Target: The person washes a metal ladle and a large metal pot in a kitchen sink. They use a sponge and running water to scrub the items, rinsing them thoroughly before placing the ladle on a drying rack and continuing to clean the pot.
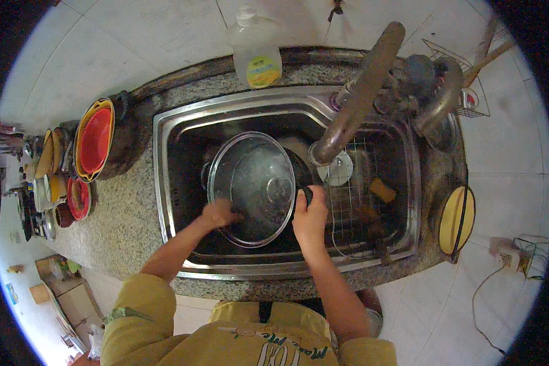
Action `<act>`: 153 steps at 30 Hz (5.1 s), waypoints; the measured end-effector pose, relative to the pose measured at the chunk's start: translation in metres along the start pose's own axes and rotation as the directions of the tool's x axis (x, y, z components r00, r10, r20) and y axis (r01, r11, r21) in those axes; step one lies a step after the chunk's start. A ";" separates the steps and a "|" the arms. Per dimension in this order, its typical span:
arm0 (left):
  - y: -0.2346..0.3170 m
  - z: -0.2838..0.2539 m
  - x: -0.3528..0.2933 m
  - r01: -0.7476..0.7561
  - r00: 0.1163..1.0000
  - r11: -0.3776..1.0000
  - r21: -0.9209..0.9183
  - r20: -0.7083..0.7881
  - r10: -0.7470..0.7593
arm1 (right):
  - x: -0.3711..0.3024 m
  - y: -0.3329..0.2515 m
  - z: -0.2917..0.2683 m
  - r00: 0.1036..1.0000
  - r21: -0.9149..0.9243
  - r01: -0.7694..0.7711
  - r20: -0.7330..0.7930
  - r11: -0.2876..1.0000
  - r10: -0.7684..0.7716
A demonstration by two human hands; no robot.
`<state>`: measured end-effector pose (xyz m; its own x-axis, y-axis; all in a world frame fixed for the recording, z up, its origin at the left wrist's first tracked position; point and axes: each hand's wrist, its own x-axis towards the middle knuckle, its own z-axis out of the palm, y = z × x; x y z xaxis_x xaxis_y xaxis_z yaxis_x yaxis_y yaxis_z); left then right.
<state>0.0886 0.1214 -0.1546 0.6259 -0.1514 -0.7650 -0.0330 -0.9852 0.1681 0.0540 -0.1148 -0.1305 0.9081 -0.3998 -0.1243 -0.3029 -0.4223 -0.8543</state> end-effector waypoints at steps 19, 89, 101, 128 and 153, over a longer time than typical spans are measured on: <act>-0.006 0.013 0.042 -0.323 0.845 0.759 0.565 -0.189 0.500 | -0.010 -0.065 -0.012 0.905 0.337 -0.422 0.215 0.841 0.368; -0.026 0.019 -0.068 -0.521 0.844 0.838 -0.163 -0.245 0.477 | -0.016 -0.083 -0.008 0.885 0.469 -0.462 0.299 0.752 0.357; -0.025 0.054 -0.059 0.130 0.941 0.943 -0.307 -0.262 -0.215 | -0.037 -0.106 0.010 0.942 0.264 -0.066 0.334 0.962 -0.027; -0.045 0.016 -0.001 -0.343 0.754 -0.715 -0.609 -0.633 0.176 | -0.117 -0.149 -0.060 0.153 0.132 0.935 0.688 0.329 -0.709; -0.010 0.000 0.018 -0.391 0.866 0.255 -0.885 -0.447 -0.223 | 0.084 -0.043 -0.048 0.968 0.463 -0.193 0.232 0.865 0.092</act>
<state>0.1007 0.1283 -0.1701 0.8978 0.1247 -0.4224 0.4363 -0.1210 0.8916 0.1291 -0.1688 -0.0802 0.9187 -0.2373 -0.3157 -0.3031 0.0888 -0.9488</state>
